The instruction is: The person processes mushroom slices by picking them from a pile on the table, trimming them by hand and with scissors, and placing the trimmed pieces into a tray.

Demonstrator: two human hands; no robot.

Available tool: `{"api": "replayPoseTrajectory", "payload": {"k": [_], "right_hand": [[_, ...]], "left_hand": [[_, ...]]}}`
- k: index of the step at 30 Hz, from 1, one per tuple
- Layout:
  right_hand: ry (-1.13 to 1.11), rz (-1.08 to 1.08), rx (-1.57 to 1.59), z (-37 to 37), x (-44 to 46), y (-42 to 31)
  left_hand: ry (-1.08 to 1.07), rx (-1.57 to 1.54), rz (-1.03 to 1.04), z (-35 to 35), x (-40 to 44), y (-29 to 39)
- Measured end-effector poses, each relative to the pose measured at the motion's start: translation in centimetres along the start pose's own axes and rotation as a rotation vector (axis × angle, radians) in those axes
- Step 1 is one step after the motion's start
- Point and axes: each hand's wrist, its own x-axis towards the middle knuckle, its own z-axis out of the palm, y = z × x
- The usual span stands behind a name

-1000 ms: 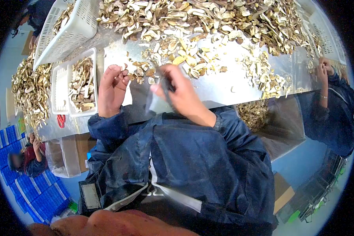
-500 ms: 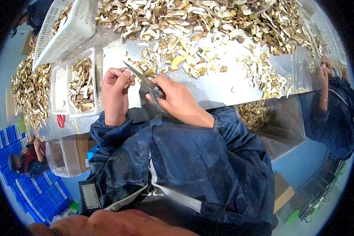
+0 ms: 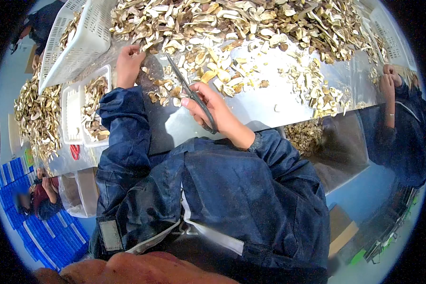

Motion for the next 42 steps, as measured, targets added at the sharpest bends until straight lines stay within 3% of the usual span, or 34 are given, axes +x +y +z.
{"api": "replayPoseTrajectory", "payload": {"k": [3, 8, 12, 21, 22, 26, 29, 30, 34, 41, 42], "right_hand": [[-0.004, 0.0, 0.048, -0.3, 0.0, 0.1], [-0.011, -0.003, 0.03, -0.1, 0.3, 0.2], [-0.011, 0.016, 0.052, 0.0, 0.1, -0.2], [-0.016, -0.037, 0.036, -0.3, 0.2, 0.6], [-0.01, -0.042, 0.035, -0.2, 0.1, 0.7], [-0.02, -0.051, -0.056, 0.0, -0.1, 0.2], [-0.036, -0.067, -0.048, -0.3, -0.2, 0.3], [-0.034, -0.067, -0.046, -0.3, -0.2, 0.3], [-0.044, -0.054, 0.04, -0.6, -0.3, 0.3], [-0.059, -0.039, 0.033, -0.6, 0.1, 0.7], [-0.053, -0.038, 0.031, -0.6, 0.1, 0.7]], "left_hand": [[-0.072, -0.244, -0.334, -0.7, -0.5, 0.6], [-0.134, -0.946, -0.762, -4.4, -3.2, 5.2], [-0.17, -1.058, -0.745, -5.4, -5.0, 5.5], [0.026, -1.468, -0.897, -5.8, -5.2, 6.6], [0.065, -1.478, -0.866, -5.8, -5.0, 6.6], [-0.04, -0.781, -0.593, -3.6, -2.5, 4.2], [-0.131, -0.214, -0.228, -1.6, -2.1, 5.0], [-0.062, -0.044, -0.037, -1.0, -2.0, 4.9], [-0.061, 0.069, -0.038, -1.2, -3.6, 5.2], [-0.204, -0.732, -0.69, -5.6, -7.1, 7.4], [-0.191, -0.783, -0.694, -5.8, -7.6, 7.8]]}}
